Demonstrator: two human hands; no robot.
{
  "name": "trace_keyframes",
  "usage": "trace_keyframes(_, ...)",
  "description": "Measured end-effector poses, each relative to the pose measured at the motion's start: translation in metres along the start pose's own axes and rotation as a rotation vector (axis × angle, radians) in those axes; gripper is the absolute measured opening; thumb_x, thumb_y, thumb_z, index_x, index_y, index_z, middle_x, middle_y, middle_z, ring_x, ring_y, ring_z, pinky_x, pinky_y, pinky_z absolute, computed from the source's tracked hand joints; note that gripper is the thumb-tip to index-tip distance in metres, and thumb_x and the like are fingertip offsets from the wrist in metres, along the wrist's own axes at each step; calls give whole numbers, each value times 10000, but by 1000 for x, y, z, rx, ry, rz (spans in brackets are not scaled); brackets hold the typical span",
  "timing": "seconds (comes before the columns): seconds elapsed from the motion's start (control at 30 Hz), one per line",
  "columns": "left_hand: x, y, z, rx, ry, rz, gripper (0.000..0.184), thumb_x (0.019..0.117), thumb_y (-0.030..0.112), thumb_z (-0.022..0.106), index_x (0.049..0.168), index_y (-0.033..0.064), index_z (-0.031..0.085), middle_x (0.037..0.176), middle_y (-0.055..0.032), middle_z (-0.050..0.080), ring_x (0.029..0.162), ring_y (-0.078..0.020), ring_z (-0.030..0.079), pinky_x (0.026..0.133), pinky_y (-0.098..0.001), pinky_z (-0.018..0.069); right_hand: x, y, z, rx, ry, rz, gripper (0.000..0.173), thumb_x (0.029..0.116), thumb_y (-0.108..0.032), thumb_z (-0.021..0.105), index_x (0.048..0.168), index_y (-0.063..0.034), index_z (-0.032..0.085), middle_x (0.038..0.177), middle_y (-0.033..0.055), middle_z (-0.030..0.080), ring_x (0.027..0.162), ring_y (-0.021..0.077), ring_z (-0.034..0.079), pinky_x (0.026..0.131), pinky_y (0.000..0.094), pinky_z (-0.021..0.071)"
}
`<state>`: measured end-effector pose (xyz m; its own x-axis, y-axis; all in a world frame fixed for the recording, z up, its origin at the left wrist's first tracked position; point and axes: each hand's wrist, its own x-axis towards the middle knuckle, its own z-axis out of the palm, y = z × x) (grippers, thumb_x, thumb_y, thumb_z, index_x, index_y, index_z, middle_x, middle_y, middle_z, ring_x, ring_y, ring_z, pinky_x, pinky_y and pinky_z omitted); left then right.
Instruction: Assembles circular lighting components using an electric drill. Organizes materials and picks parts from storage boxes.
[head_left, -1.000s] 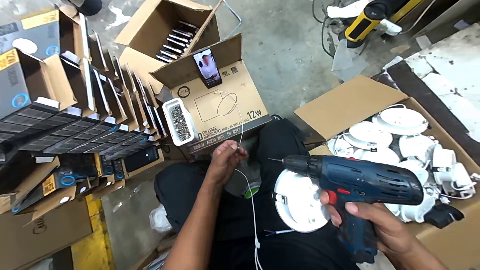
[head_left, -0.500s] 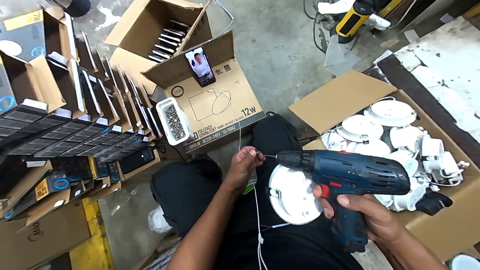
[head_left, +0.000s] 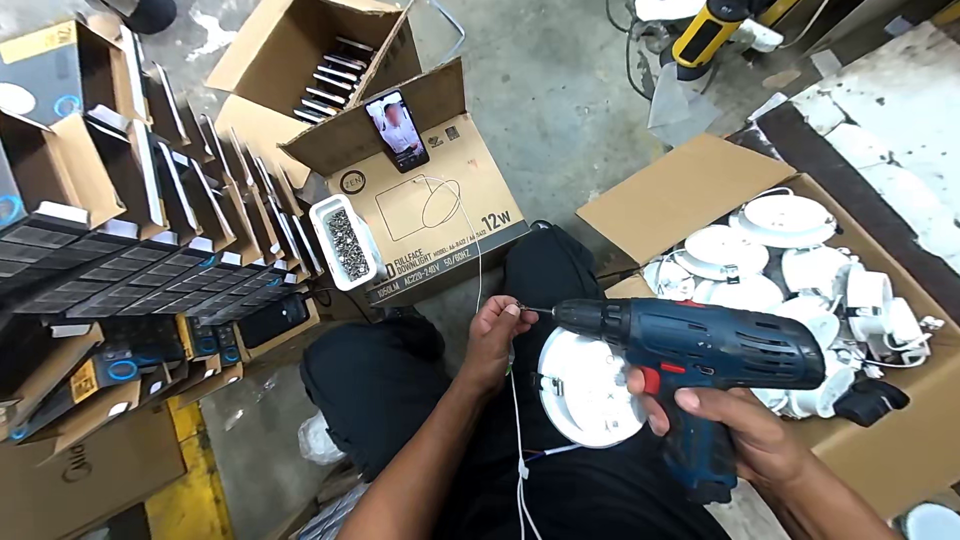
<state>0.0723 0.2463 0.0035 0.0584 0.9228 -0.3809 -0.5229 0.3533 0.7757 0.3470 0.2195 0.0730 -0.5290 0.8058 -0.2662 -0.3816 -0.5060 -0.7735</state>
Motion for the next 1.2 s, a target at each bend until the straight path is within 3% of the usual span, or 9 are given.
trace_keyframes(0.3, 1, 6, -3, 105, -13, 115, 107, 1015, 12, 483, 1024, -22, 585, 906, -104, 718, 868, -159, 705, 873, -329, 581, 1, -2, -3, -13, -18, 10, 319, 927, -272, 700, 1197, -103, 702, 1017, 119, 723, 743, 156, 693, 680, 288, 606)
trace_keyframes(0.5, 3, 0, -9, -19, 70, 137, 161, 1001, 35, 519, 1018, -56, 651, 1081, -192, 716, 965, -229, 703, 891, -377, 584, 0, -1, -3, 18, -10, 14, 328, 929, -261, 697, 1212, -97, 694, 1030, 135, 720, 741, 166, 695, 676, 292, 607)
trace_keyframes(0.63, 1, 1, -23, -325, 48, 128, 72, 882, 22, 517, 863, 41, 584, 1068, -235, 730, 882, -277, 753, 672, -355, 612, 0, -2, -3, 21, -12, 19, 320, 928, -254, 695, 1209, -102, 697, 1035, 129, 722, 748, 162, 697, 681, 291, 608)
trace_keyframes(0.73, 1, 4, -35, -456, -54, 76, 117, 791, 11, 516, 864, 68, 587, 1032, -210, 722, 812, -277, 739, 589, -348, 588, 1, -1, -4, 21, -23, 19, 316, 931, -257, 691, 1205, -98, 696, 1032, 127, 721, 746, 162, 697, 683, 293, 608)
trace_keyframes(0.83, -4, 8, -34, -212, -96, -41, 118, 811, 46, 503, 903, 62, 575, 964, -135, 720, 710, -174, 698, 558, -294, 560, 2, -2, -3, 9, -24, 25, 317, 930, -268, 693, 1202, -105, 700, 1032, 118, 722, 745, 156, 694, 682, 289, 606)
trace_keyframes(0.9, -13, 6, -33, 44, -265, -77, 236, 864, 197, 590, 1058, 63, 613, 927, -38, 708, 663, -76, 618, 574, -238, 503, 2, -3, -3, 29, -21, 27, 326, 922, -273, 708, 1204, -110, 704, 1034, 118, 725, 745, 159, 697, 680, 291, 608)
trace_keyframes(1.0, -30, 11, -17, 297, -499, -146, 625, 879, 385, 703, 1301, -28, 498, 1039, -51, 680, 873, -104, 655, 753, -287, 555, 0, -1, -4, 72, -30, 27, 336, 924, -280, 710, 1213, -108, 700, 1047, 118, 723, 769, 160, 704, 696, 288, 612)
trace_keyframes(1.07, -41, 18, 5, 402, -411, -244, 743, 831, 399, 784, 1343, -33, 461, 1091, -91, 685, 963, -145, 691, 843, -332, 593, -1, 1, -5, 112, -45, 21, 343, 933, -283, 702, 1222, -99, 695, 1058, 121, 718, 782, 160, 705, 710, 284, 611)
trace_keyframes(1.2, -43, 20, 27, 621, -257, -295, 688, 814, 437, 812, 1324, 63, 541, 1087, -57, 722, 963, -136, 719, 865, -370, 617, -3, 4, -6, 174, -60, 5, 352, 932, -295, 691, 1218, -90, 696, 1049, 113, 721, 772, 154, 702, 705, 285, 606)
